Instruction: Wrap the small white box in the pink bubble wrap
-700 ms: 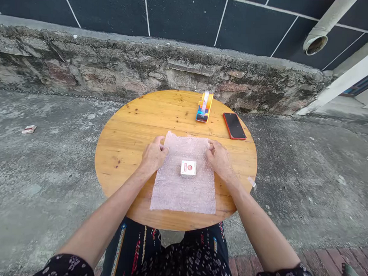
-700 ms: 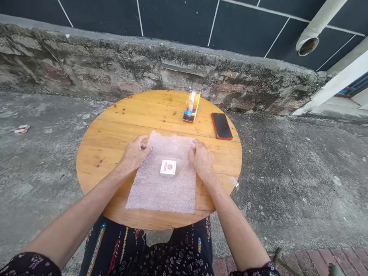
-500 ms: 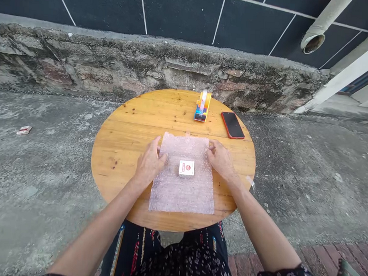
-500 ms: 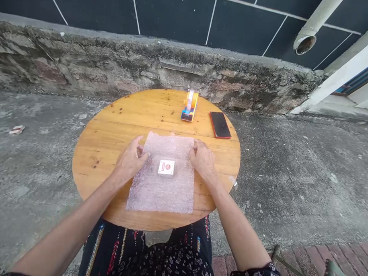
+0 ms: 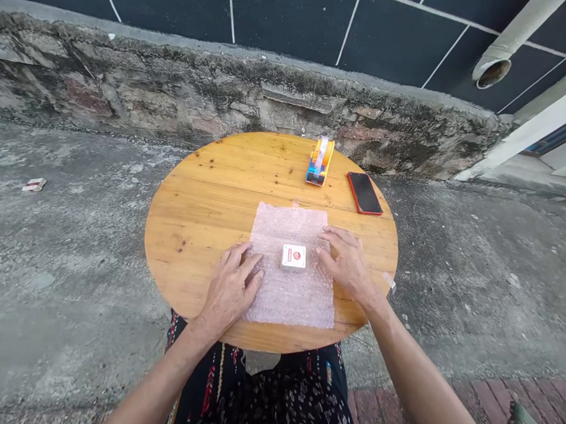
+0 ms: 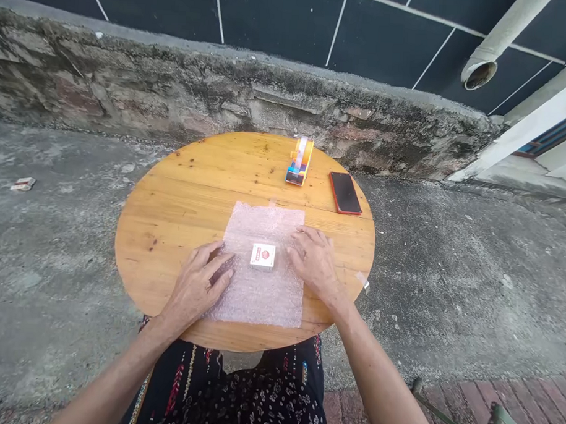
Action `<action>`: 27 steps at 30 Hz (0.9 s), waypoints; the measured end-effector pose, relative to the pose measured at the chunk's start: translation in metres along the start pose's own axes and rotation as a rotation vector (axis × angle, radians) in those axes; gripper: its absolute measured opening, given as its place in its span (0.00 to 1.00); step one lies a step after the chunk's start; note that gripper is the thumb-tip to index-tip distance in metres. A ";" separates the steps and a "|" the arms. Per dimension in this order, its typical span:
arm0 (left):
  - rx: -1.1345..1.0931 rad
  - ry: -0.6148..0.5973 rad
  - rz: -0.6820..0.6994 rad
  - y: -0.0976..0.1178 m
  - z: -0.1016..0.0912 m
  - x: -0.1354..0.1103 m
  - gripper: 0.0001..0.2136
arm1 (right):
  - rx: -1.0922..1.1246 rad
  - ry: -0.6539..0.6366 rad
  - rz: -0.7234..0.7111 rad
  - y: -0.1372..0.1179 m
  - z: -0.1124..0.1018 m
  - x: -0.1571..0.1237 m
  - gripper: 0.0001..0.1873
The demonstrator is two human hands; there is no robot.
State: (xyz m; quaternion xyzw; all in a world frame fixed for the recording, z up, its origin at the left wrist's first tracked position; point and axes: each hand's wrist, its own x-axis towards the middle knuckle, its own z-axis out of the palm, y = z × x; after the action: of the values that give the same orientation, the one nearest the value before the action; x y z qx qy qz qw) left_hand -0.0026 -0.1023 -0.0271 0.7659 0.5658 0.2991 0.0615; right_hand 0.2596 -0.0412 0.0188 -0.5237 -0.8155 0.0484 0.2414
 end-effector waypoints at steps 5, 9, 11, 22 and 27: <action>-0.017 0.008 -0.010 0.000 -0.001 0.000 0.13 | 0.219 -0.063 -0.128 -0.031 -0.007 -0.003 0.16; -0.036 0.005 -0.030 0.002 -0.004 0.001 0.13 | 0.213 -0.142 -0.160 -0.043 0.005 -0.005 0.28; -0.041 0.000 -0.035 0.002 -0.004 0.001 0.13 | 0.206 -0.162 -0.160 -0.041 0.012 -0.005 0.29; -0.105 0.032 -0.050 -0.002 -0.003 0.001 0.13 | 0.493 0.083 0.224 -0.020 -0.001 -0.027 0.28; -0.180 0.072 -0.044 -0.005 -0.003 -0.002 0.13 | 0.641 0.270 0.404 0.003 -0.010 -0.057 0.30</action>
State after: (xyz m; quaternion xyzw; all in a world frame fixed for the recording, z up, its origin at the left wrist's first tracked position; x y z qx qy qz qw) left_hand -0.0088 -0.1029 -0.0275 0.7333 0.5553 0.3747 0.1162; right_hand 0.2860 -0.0916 0.0073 -0.5732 -0.6007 0.2776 0.4833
